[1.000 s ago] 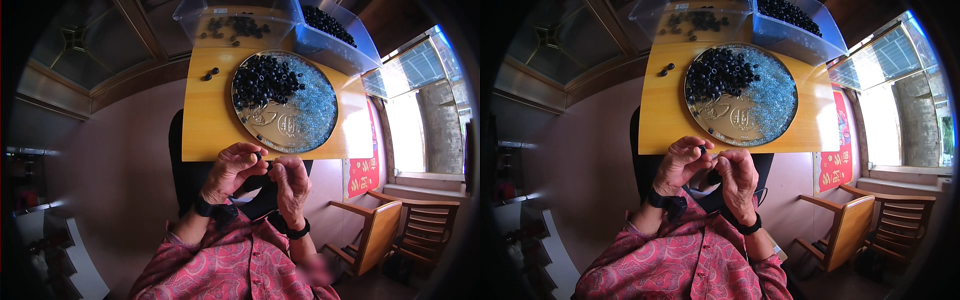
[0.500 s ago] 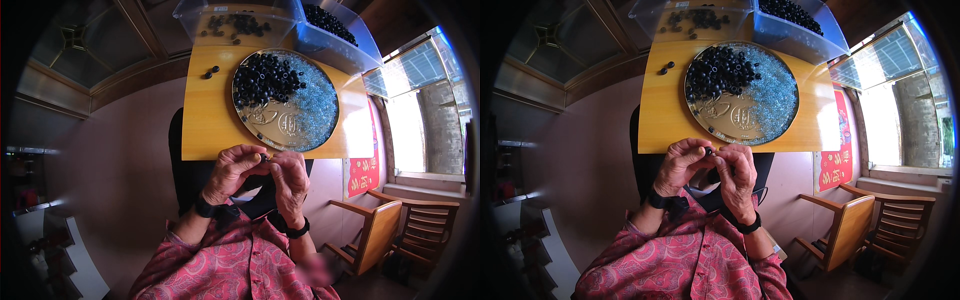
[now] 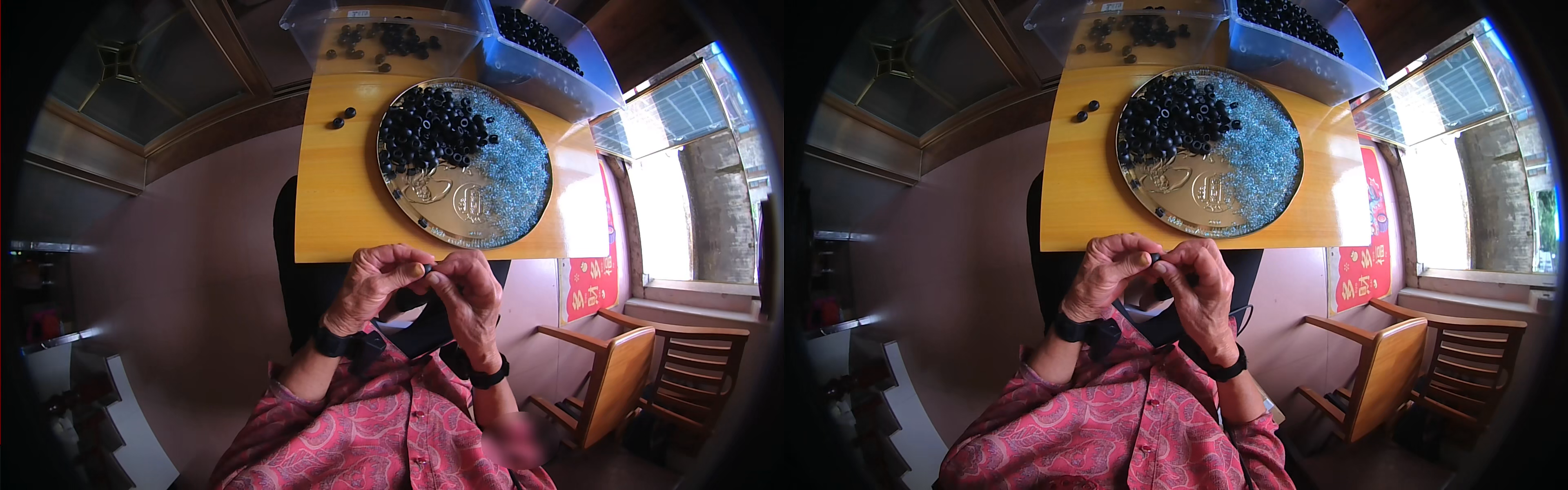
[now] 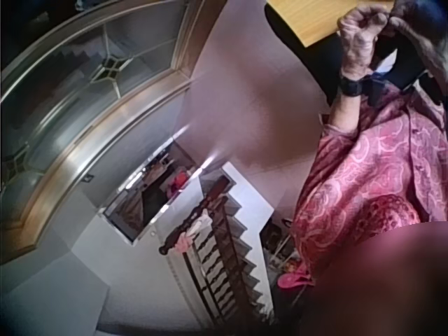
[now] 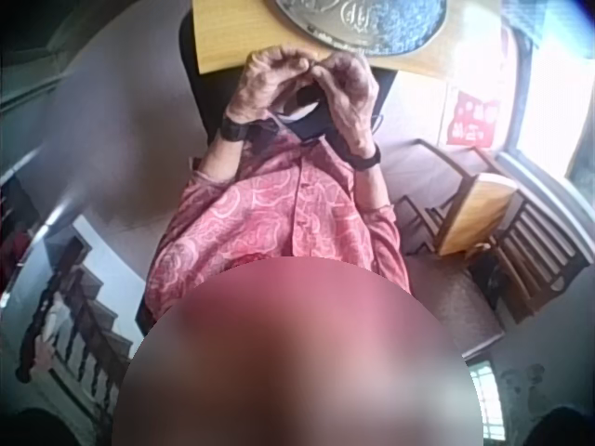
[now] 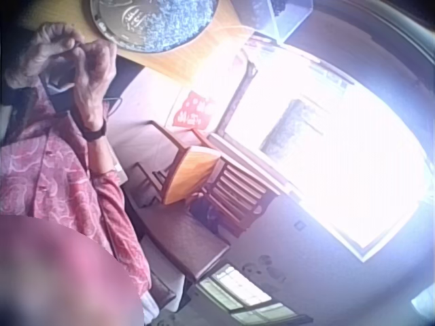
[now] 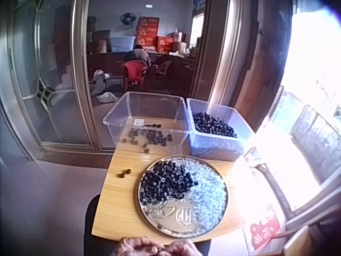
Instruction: Sorting and inspecting small black plastic or rubber rings from a metal tray into plastic bins.
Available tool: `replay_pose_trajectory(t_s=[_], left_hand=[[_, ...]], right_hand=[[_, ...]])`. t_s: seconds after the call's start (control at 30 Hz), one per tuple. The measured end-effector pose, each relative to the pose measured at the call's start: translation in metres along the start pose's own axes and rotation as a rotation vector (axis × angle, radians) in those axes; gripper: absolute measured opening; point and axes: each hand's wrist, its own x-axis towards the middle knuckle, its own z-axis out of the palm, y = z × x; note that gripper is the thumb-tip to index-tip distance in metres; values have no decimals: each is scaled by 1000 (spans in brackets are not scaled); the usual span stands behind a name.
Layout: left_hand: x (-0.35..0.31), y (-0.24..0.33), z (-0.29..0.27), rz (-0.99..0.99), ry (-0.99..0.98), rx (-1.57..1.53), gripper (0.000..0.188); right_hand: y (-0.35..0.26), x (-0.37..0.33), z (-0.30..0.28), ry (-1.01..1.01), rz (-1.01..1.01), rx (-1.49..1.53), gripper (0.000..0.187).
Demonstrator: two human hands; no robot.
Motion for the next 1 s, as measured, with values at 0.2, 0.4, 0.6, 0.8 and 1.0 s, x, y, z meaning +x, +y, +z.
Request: replay_pose_trajectory(t_s=[0.2, 0.4, 0.6, 0.8, 1.0], left_hand=[[-3, 13, 0, -154, -63, -75, 20], [-1, 0, -4, -41, -59, -321, 23], [1, -4, -13, 21, -51, -542, 24], [-2, 1, -17, 46, -47, -565, 25], [-1, 1, -17, 47, -41, -569, 24]], right_hand=[[-10, 3, 1, -80, 445, 567, 7], [0, 13, 1, -21, 306, 203, 8], [11, 40, 11, -73, -235, -661, 31], [18, 42, 20, -110, -294, -784, 30], [25, 44, 20, -72, -260, -740, 21]])
